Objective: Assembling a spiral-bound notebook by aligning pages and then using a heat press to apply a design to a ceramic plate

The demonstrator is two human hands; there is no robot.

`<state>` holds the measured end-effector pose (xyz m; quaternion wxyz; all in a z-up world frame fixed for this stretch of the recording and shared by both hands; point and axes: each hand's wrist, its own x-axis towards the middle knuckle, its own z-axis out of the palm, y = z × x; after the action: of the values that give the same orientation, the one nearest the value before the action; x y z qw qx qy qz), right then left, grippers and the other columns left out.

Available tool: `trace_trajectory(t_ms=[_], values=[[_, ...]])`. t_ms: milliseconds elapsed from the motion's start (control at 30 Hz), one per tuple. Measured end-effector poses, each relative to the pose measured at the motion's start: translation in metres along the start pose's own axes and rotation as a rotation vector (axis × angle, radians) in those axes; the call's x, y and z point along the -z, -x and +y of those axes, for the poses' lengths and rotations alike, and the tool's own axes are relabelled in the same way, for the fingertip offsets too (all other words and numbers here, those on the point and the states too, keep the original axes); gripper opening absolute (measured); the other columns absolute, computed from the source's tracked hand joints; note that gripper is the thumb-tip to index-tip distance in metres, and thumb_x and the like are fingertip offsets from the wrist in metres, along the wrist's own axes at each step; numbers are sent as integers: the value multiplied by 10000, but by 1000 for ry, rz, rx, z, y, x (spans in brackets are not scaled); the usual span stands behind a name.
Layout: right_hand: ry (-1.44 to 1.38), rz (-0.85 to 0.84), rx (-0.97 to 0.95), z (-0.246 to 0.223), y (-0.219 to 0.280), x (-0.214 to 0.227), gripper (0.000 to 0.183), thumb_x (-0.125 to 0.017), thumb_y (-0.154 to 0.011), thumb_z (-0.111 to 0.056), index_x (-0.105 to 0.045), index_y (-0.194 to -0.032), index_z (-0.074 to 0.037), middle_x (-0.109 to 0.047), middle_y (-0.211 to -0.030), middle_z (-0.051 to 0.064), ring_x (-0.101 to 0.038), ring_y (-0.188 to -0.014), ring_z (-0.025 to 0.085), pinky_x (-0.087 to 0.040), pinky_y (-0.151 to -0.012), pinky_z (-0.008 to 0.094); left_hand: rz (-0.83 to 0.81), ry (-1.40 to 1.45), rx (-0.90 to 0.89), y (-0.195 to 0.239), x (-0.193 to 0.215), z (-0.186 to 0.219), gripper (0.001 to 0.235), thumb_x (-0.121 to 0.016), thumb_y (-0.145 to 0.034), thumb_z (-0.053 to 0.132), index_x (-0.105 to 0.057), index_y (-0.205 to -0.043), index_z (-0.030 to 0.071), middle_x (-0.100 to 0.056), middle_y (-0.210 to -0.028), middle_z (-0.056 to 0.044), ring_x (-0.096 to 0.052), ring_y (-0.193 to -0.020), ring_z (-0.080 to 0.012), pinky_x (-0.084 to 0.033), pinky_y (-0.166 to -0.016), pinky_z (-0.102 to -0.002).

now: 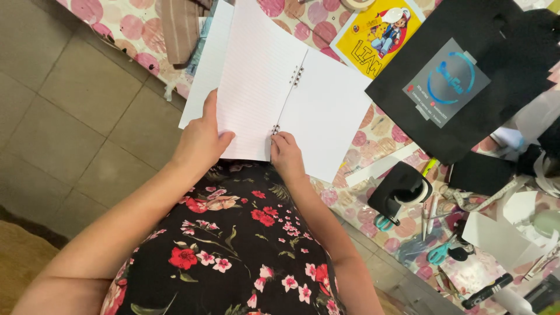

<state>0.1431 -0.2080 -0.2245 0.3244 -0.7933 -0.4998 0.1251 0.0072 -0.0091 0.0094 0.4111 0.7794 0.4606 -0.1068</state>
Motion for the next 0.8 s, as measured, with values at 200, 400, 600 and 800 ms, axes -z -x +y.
trace_trajectory(t_ms=[200,400,600,800], values=[[-1,13,-36,3,-2,-3,125,-679,-920,-81,-742,-1027,-86,-640,-1060,48,-735,-985,214,-596,-917,271,9,-47,-17,-3,-1,-4,833,-681,-946,141,-174,-1598,37,-680,-983,-389,-698,-982,-530,-580,-821,-583],[-57,39,-6,0,-2,2,139,-700,-911,-61,-751,-1014,-140,-650,-1042,38,-739,-971,247,-605,-894,305,13,-5,20,-12,0,-25,855,-710,-928,175,-190,-1598,62,-672,-996,-397,-682,-1007,-544,-563,-825,-587],[-123,30,-44,3,0,2,144,-710,-907,-77,-768,-1014,-154,-669,-1068,39,-743,-978,253,-607,-901,318,10,-15,14,-12,-2,-23,860,-717,-925,184,-193,-1599,85,-673,-1008,-391,-679,-1020,-539,-560,-836,-587],[-163,28,-89,3,-3,1,101,-775,-885,-164,-768,-985,-175,-674,-1042,15,-745,-968,235,-613,-874,308,-2,-21,13,-14,2,-24,847,-708,-930,165,-197,-1597,60,-659,-1040,-420,-661,-1062,-549,-547,-871,-594]])
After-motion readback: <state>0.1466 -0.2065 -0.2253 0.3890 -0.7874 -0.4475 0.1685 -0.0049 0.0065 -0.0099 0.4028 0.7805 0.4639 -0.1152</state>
